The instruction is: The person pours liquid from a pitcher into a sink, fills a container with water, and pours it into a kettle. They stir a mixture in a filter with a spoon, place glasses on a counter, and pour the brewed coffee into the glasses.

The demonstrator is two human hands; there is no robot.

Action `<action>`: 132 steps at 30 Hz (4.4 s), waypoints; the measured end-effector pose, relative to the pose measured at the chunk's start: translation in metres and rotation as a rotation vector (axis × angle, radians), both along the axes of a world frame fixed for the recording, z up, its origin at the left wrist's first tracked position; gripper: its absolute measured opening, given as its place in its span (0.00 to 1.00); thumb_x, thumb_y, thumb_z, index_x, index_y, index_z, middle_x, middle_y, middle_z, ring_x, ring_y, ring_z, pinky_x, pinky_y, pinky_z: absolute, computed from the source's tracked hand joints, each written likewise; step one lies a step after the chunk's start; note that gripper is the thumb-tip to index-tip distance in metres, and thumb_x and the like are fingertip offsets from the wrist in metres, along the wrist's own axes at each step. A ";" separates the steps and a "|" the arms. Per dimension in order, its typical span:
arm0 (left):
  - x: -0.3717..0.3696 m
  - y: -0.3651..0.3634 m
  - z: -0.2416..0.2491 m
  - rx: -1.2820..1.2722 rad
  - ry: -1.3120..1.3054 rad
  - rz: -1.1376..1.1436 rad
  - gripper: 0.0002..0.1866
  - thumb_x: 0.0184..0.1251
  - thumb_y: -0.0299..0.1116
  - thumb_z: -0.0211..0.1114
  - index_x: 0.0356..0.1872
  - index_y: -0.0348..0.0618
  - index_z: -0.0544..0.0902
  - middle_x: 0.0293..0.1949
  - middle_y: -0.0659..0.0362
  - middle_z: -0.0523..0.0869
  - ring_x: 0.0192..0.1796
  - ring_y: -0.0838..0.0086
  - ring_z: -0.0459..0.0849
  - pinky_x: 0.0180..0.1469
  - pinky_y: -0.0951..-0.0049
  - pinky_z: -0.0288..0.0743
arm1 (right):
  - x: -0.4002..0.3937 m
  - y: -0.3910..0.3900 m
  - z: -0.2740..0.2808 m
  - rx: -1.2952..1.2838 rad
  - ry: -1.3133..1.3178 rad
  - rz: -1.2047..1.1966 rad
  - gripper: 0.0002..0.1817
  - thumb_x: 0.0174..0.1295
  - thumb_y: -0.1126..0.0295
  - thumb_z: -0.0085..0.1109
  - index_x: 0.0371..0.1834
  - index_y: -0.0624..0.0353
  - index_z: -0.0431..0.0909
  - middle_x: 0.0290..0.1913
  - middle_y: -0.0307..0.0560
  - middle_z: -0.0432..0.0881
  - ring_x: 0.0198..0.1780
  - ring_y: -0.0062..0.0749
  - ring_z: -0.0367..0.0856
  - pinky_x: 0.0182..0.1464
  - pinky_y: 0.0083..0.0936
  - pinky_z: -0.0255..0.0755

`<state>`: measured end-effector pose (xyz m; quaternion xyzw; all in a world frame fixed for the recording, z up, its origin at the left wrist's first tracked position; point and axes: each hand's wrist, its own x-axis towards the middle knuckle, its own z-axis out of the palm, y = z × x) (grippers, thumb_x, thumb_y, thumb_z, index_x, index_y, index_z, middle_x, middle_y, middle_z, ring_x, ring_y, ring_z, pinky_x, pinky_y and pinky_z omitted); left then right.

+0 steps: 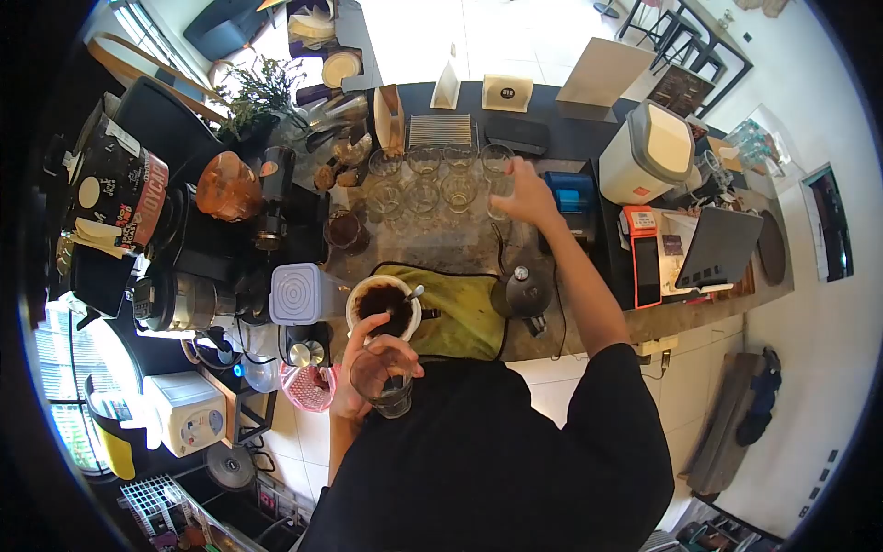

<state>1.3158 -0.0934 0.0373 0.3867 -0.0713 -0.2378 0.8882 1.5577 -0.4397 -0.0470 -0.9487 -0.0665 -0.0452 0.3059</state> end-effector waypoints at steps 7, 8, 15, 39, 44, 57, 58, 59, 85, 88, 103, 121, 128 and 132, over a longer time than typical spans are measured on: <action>-0.008 0.014 0.002 0.054 -0.131 0.150 0.75 0.27 0.38 0.92 0.79 0.44 0.47 0.54 0.45 0.80 0.55 0.60 0.83 0.61 0.54 0.77 | 0.012 0.005 -0.028 -0.105 0.127 -0.009 0.33 0.43 0.58 0.79 0.45 0.56 0.64 0.46 0.55 0.71 0.47 0.59 0.77 0.46 0.45 0.72; -0.009 0.015 0.003 0.076 -0.152 0.183 0.75 0.27 0.38 0.92 0.79 0.44 0.47 0.54 0.45 0.81 0.55 0.60 0.83 0.61 0.54 0.77 | 0.013 0.006 -0.030 -0.120 0.122 0.003 0.34 0.43 0.57 0.79 0.45 0.57 0.65 0.46 0.55 0.70 0.47 0.59 0.77 0.47 0.45 0.72; -0.007 0.009 0.015 0.208 -0.203 0.299 0.76 0.26 0.41 0.93 0.79 0.43 0.47 0.54 0.45 0.82 0.54 0.62 0.83 0.61 0.61 0.76 | 0.011 0.009 -0.024 -0.117 0.043 0.017 0.31 0.47 0.56 0.79 0.42 0.58 0.66 0.45 0.55 0.71 0.47 0.59 0.76 0.46 0.44 0.72; 0.014 -0.011 0.061 1.085 -0.818 0.753 0.59 0.45 0.38 0.85 0.75 0.35 0.54 0.63 0.45 0.71 0.63 0.52 0.75 0.66 0.53 0.68 | -0.136 0.138 0.163 0.758 0.386 0.612 0.44 0.47 0.69 0.77 0.72 0.54 0.68 0.54 0.47 0.74 0.42 0.27 0.79 0.47 0.26 0.77; -0.020 0.015 -0.007 0.857 -0.385 1.084 0.26 0.67 0.31 0.70 0.63 0.34 0.72 0.47 0.54 0.84 0.50 0.72 0.80 0.53 0.70 0.71 | -0.063 0.140 0.149 0.314 -0.125 0.524 0.40 0.44 0.67 0.75 0.66 0.54 0.72 0.53 0.47 0.74 0.49 0.36 0.78 0.51 0.33 0.75; -0.048 0.035 -0.159 1.073 -0.056 0.595 0.26 0.60 0.28 0.71 0.60 0.36 0.75 0.49 0.47 0.86 0.52 0.59 0.86 0.55 0.63 0.78 | -0.002 0.199 -0.010 -0.566 -0.261 1.030 0.40 0.42 0.61 0.77 0.63 0.51 0.71 0.52 0.46 0.77 0.59 0.42 0.71 0.59 0.41 0.59; -0.048 0.035 -0.163 1.071 -0.054 0.603 0.26 0.60 0.28 0.71 0.60 0.36 0.75 0.49 0.47 0.86 0.52 0.59 0.86 0.55 0.63 0.78 | -0.003 0.201 -0.007 -0.578 -0.229 1.024 0.39 0.43 0.63 0.76 0.63 0.51 0.71 0.52 0.47 0.77 0.59 0.42 0.71 0.59 0.42 0.59; -0.047 0.034 -0.169 1.089 -0.061 0.598 0.27 0.60 0.29 0.72 0.61 0.37 0.75 0.50 0.46 0.86 0.54 0.56 0.85 0.56 0.61 0.77 | -0.004 0.204 -0.004 -0.590 -0.197 1.019 0.38 0.44 0.65 0.74 0.63 0.51 0.72 0.53 0.47 0.77 0.60 0.42 0.71 0.59 0.43 0.58; -0.054 0.027 -0.157 1.479 -0.222 0.482 0.29 0.60 0.38 0.73 0.62 0.43 0.78 0.51 0.47 0.77 0.57 0.49 0.76 0.59 0.55 0.72 | 0.025 0.243 -0.007 -0.211 -0.167 0.794 0.49 0.50 0.51 0.76 0.73 0.59 0.61 0.56 0.58 0.72 0.61 0.55 0.70 0.62 0.45 0.67; -0.055 0.028 -0.160 1.464 -0.226 0.499 0.29 0.60 0.37 0.73 0.62 0.43 0.78 0.52 0.46 0.77 0.58 0.49 0.76 0.60 0.55 0.72 | 0.032 0.267 -0.008 -0.178 -0.064 0.759 0.55 0.47 0.52 0.78 0.75 0.59 0.56 0.58 0.61 0.72 0.62 0.59 0.70 0.64 0.46 0.67; -0.053 0.031 -0.156 1.343 -0.162 0.530 0.27 0.59 0.37 0.73 0.59 0.42 0.79 0.53 0.45 0.80 0.59 0.49 0.78 0.61 0.57 0.72 | 0.041 0.263 0.013 0.212 0.155 0.934 0.62 0.41 0.69 0.80 0.80 0.48 0.49 0.66 0.58 0.71 0.68 0.47 0.69 0.70 0.39 0.63; -0.044 0.056 -0.123 1.232 -0.180 0.587 0.23 0.63 0.37 0.72 0.56 0.38 0.81 0.44 0.46 0.87 0.44 0.55 0.86 0.47 0.62 0.79 | 0.005 0.241 0.174 0.748 0.055 0.953 0.68 0.42 0.75 0.83 0.83 0.50 0.41 0.58 0.50 0.77 0.64 0.36 0.74 0.71 0.32 0.65; -0.047 0.052 -0.021 0.947 -0.197 0.790 0.31 0.61 0.31 0.75 0.66 0.42 0.74 0.54 0.52 0.84 0.52 0.68 0.84 0.48 0.68 0.78 | -0.076 0.257 0.195 0.716 0.098 1.045 0.67 0.42 0.74 0.83 0.82 0.52 0.42 0.60 0.50 0.76 0.66 0.35 0.75 0.70 0.32 0.67; -0.061 0.049 0.021 0.897 -0.293 1.068 0.41 0.56 0.35 0.80 0.70 0.40 0.68 0.58 0.51 0.80 0.55 0.69 0.81 0.52 0.69 0.76 | -0.123 0.281 0.194 0.648 0.112 1.143 0.65 0.40 0.71 0.85 0.81 0.54 0.46 0.62 0.49 0.76 0.66 0.34 0.75 0.68 0.33 0.70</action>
